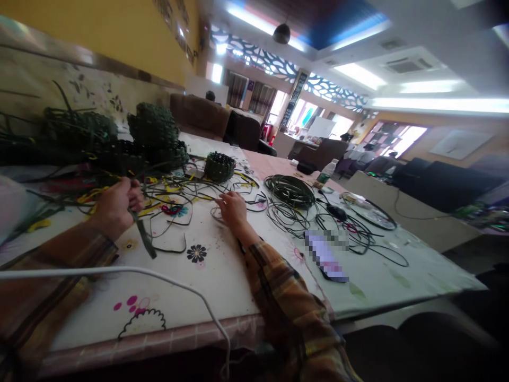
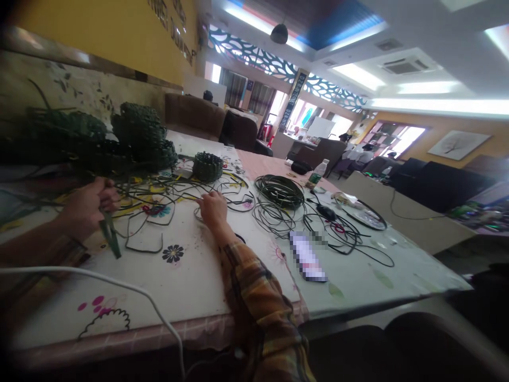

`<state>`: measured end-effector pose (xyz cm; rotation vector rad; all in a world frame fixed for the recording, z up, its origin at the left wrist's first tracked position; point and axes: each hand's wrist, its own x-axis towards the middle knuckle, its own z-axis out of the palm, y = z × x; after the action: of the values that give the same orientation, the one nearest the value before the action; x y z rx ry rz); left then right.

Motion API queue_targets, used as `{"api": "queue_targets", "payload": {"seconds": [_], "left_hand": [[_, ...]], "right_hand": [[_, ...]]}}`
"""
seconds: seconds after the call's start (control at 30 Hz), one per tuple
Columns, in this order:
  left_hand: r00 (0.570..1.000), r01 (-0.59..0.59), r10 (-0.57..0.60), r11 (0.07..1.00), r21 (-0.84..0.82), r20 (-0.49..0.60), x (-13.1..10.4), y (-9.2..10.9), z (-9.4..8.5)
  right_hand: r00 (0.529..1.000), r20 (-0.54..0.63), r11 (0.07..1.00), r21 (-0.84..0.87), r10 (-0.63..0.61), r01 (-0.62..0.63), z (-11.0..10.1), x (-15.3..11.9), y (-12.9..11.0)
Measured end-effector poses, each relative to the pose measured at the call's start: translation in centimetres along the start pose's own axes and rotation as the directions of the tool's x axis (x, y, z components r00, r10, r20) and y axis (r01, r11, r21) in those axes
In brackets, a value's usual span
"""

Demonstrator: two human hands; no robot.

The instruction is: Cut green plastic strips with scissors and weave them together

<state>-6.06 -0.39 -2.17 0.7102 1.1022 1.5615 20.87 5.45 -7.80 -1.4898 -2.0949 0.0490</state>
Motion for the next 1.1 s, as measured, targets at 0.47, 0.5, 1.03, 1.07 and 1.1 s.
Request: {"api": "queue_targets", "payload": {"seconds": [0.47,0.5,1.03,1.07,1.1], "left_hand": [[0.869,0.344,-0.423,0.889,0.303,0.255,-3.5,-5.1,2.1],[0.86,0.344,-0.439,0.875,0.341,0.259,-3.6,-5.2,2.0],[0.79,0.345,-0.513,0.824,0.448,0.336,-5.3,-6.8,2.7],[0.786,0.356,-0.52,0.823,0.443,0.334,-5.4,-6.8,2.8],[0.788,0.36,-0.519,0.825,0.436,0.331,-5.5,-6.7,2.8]], "right_hand": [[0.974,-0.025,0.317,0.947,0.227,-0.05,-1.0,0.0,-2.1],[0.982,0.013,0.346,0.935,0.19,-0.079,-1.1,0.0,-2.1],[0.964,0.265,-0.022,0.964,-0.025,-0.265,-1.0,-1.3,-3.3],[0.959,0.28,-0.019,0.96,-0.049,-0.281,-1.2,-1.4,-3.3],[0.954,0.291,-0.01,0.956,-0.074,-0.293,-1.4,-1.5,-3.4]]}}
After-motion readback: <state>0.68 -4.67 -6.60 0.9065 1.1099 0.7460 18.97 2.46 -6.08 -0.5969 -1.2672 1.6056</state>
